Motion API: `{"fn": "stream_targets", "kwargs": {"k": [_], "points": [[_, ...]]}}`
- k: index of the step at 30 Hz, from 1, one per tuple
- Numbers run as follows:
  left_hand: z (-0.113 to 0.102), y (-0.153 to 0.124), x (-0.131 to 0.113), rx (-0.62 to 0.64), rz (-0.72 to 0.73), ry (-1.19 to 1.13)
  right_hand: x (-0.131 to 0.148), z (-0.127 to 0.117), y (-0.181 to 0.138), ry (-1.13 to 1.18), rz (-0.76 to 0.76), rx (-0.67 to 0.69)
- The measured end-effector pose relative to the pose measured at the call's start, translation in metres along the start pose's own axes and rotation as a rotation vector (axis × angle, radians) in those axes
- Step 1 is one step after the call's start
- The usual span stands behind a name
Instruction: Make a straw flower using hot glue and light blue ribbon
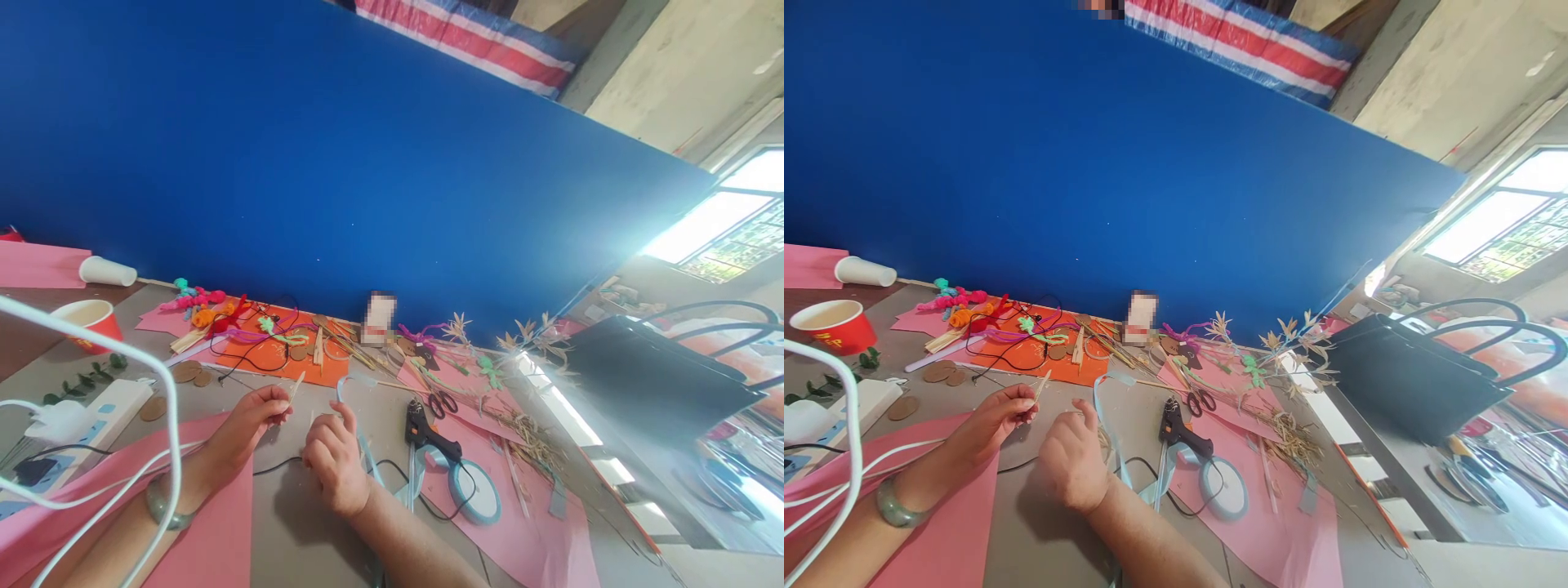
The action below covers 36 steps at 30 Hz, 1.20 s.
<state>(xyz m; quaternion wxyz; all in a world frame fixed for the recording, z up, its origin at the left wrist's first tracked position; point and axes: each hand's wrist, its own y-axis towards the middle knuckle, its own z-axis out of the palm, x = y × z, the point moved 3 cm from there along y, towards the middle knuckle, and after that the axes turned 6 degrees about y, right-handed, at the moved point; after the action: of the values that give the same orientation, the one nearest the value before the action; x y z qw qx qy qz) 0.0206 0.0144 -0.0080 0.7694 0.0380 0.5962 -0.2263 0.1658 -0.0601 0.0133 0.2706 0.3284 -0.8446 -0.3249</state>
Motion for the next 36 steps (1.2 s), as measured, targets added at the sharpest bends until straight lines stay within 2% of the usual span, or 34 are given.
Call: {"fn": "stream_targets", "kwargs": {"k": [9, 17, 23, 28, 33, 36], "points": [[0.002, 0.001, 0.003, -0.020, -0.072, 0.000, 0.001, -0.001, 0.013, -0.058, 0.187, -0.036], [0.002, 0.001, 0.002, -0.009, -0.059, 0.005, -0.002, -0.001, 0.009, 0.016, 0.246, -0.031], [0.001, 0.000, 0.004, -0.004, -0.070, 0.002, 0.000, -0.004, 0.011, 0.105, 0.226, -0.038], [0.001, 0.002, 0.003, 0.009, -0.054, 0.023, -0.004, 0.001, 0.006, 0.071, 0.210, -0.087], [-0.001, 0.003, 0.005, -0.005, -0.055, 0.016, -0.005, 0.005, 0.006, -0.005, 0.209, -0.001], [-0.001, 0.003, 0.005, -0.006, -0.052, 0.006, -0.005, 0.005, 0.007, -0.017, 0.200, -0.005]]}}
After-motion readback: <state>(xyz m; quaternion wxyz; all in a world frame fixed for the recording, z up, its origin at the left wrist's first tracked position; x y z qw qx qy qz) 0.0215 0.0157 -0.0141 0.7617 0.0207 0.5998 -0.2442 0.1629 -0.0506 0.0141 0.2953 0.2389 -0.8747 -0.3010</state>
